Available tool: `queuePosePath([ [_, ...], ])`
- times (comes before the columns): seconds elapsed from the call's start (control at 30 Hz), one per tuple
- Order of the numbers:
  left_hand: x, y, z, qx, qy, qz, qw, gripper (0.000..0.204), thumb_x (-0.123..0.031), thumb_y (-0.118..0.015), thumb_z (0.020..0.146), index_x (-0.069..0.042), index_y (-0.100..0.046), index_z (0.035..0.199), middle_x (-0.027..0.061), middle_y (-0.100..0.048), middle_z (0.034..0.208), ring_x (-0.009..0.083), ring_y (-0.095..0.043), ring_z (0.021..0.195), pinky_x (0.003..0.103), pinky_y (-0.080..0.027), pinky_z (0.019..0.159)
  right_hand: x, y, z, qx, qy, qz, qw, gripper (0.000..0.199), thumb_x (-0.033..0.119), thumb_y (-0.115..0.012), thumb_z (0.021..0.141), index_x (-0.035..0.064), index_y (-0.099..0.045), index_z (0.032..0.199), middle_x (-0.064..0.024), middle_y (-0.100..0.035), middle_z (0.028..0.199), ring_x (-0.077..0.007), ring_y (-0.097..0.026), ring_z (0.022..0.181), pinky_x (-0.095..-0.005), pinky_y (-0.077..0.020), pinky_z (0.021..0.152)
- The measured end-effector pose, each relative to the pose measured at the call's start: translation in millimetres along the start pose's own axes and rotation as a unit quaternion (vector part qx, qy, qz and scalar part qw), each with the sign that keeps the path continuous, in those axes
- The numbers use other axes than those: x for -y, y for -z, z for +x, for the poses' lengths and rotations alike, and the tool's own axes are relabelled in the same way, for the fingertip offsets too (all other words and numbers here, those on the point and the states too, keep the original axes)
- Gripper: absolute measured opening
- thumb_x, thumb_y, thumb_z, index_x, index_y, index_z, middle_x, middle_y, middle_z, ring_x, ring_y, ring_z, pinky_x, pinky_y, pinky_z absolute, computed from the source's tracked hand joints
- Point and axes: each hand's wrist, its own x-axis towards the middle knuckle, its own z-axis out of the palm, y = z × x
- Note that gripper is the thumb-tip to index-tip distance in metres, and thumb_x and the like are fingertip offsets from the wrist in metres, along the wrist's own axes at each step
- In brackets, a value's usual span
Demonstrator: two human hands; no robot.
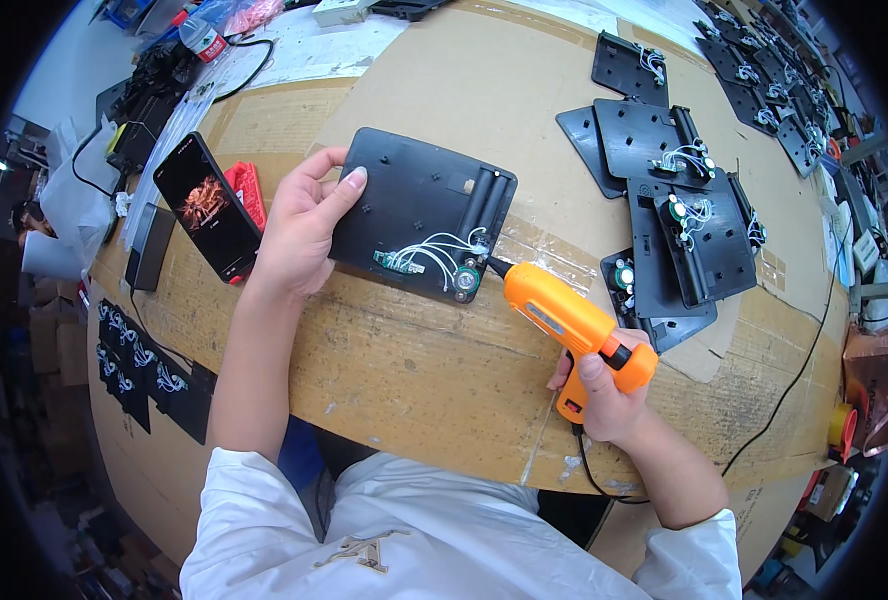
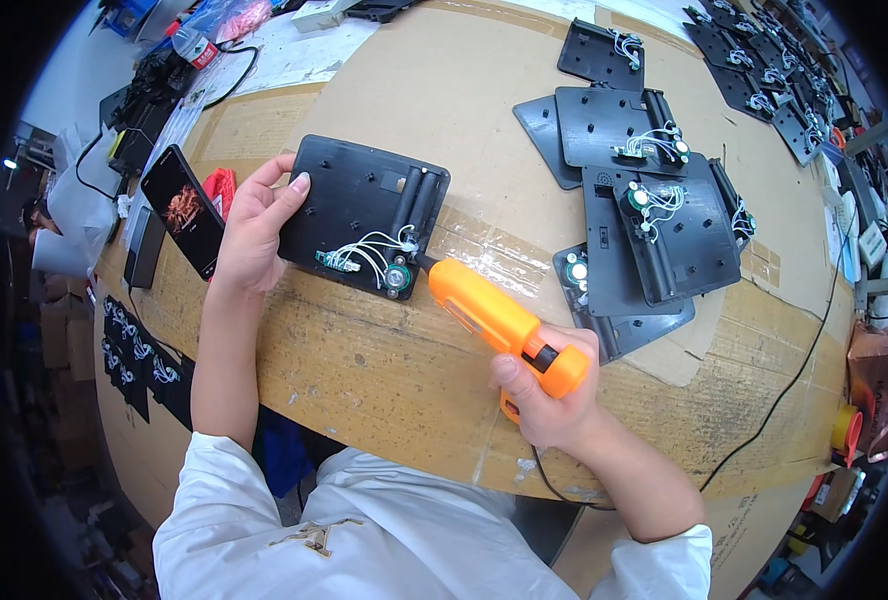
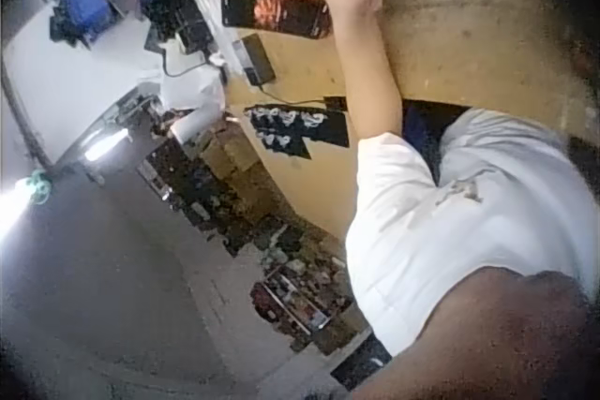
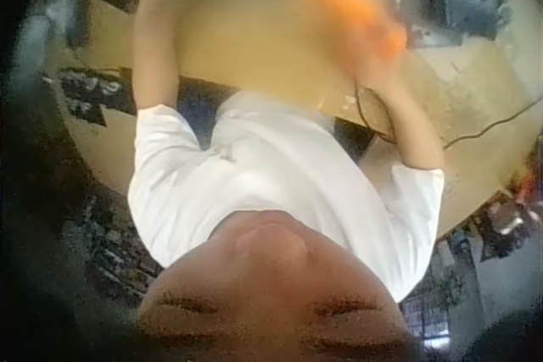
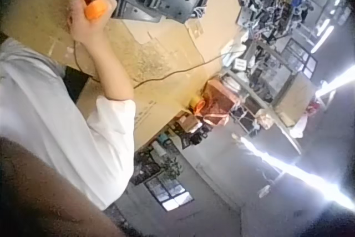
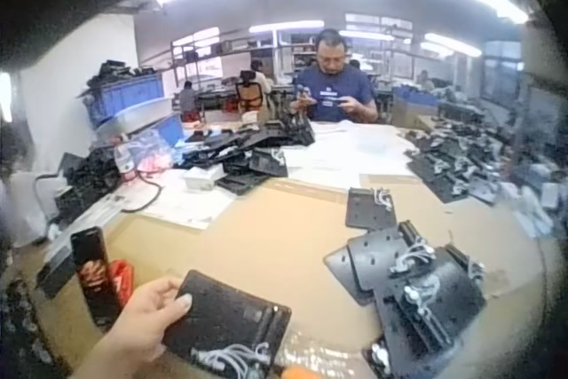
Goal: The person uses a hot glue gun to apply adhesive to the internal wiring and components of black plastic electronic housings. They handle the units one at a time, applying glue to specific areas, and then place the finished units into a stack on the table.
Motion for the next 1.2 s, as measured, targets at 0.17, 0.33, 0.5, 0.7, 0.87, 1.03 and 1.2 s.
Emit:
queuePosePath([
  [0.17, 0, 1, -1, 0.002, 0.001, 0.001, 1.0, 0.018, -0.007, -0.056, 0.099, 0.0, -0.054, 0.115, 0.012, -0.072, 0.094, 0.0123, -0.069, 0.081, 0.025, -0.056, 0.073, 1, -1, 2, -0.009, 0.011, 0.01, 1.0, 0.035, 0.029, -0.063, 0.093, -0.0008, -0.063, 0.074, -0.0045, -0.058, 0.057, -0.0152, -0.054, 0.048, -0.0271, -0.0423, 0.049],
  [0.33, -1, 1, 0, 0.008, -0.001, -0.003, 1.0, 0.017, -0.007, -0.056, 0.099, 0.0, -0.054, 0.115, 0.0123, -0.072, 0.096, 0.0127, -0.069, 0.082, 0.025, -0.056, 0.074, -14, 3, -2, 0.005, 0.053, -0.025, 0.998, 0.034, 0.029, -0.065, 0.092, -0.0019, -0.065, 0.077, -0.0052, -0.058, 0.057, -0.0152, -0.054, 0.048, -0.0271, -0.0425, 0.049],
  [0.5, -3, -2, -2, 0.011, 0.003, -0.005, 1.0, 0.017, -0.007, -0.056, 0.099, 0.0, -0.054, 0.115, 0.0125, -0.072, 0.096, 0.0129, -0.07, 0.082, 0.025, -0.057, 0.074, -15, 9, -2, 0.049, 0.04, -0.004, 0.998, 0.044, 0.039, -0.062, 0.093, -0.0048, -0.067, 0.094, -0.0121, -0.065, 0.07, -0.0196, -0.064, 0.06, -0.0295, -0.0517, 0.055],
  [0.7, -2, 0, -1, 0.009, 0.004, -0.002, 1.0, 0.019, -0.007, -0.056, 0.099, 0.0, -0.053, 0.116, 0.0129, -0.072, 0.096, 0.0131, -0.07, 0.081, 0.025, -0.057, 0.073, -13, 12, -6, 0.064, 0.025, -0.034, 0.997, 0.046, 0.041, -0.057, 0.097, -0.0039, -0.063, 0.107, -0.0155, -0.068, 0.079, -0.0242, -0.069, 0.068, -0.0328, -0.0563, 0.061],
  [0.87, -3, -1, -2, 0.004, 0.006, -0.001, 1.0, 0.018, -0.007, -0.056, 0.099, 0.0, -0.053, 0.115, 0.013, -0.072, 0.095, 0.0131, -0.07, 0.081, 0.026, -0.057, 0.073, -9, 8, -4, 0.036, 0.02, -0.009, 0.999, 0.04, 0.036, -0.058, 0.097, -0.0032, -0.063, 0.1, -0.0124, -0.066, 0.073, -0.0214, -0.066, 0.063, -0.0317, -0.0536, 0.058],
  [1.03, -3, 1, -2, 0.006, 0.004, -0.006, 1.0, 0.019, -0.007, -0.056, 0.099, 0.0, -0.053, 0.116, 0.0133, -0.072, 0.096, 0.0132, -0.07, 0.081, 0.026, -0.057, 0.073, -5, 0, -2, -0.015, 0.015, 0.009, 1.0, 0.04, 0.035, -0.063, 0.093, -0.0034, -0.068, 0.083, -0.008, -0.066, 0.065, -0.016, -0.061, 0.054, -0.0271, -0.0483, 0.053],
  [1.2, -5, -1, -2, 0.0, 0.01, -0.005, 1.0, 0.018, -0.007, -0.056, 0.099, 0.0, -0.053, 0.116, 0.0133, -0.072, 0.096, 0.0136, -0.07, 0.081, 0.026, -0.057, 0.072, -5, -1, -3, -0.019, 0.017, 0.016, 1.0, 0.042, 0.037, -0.061, 0.094, -0.004, -0.068, 0.084, -0.0084, -0.066, 0.064, -0.0167, -0.063, 0.055, -0.0276, -0.0497, 0.054],
])
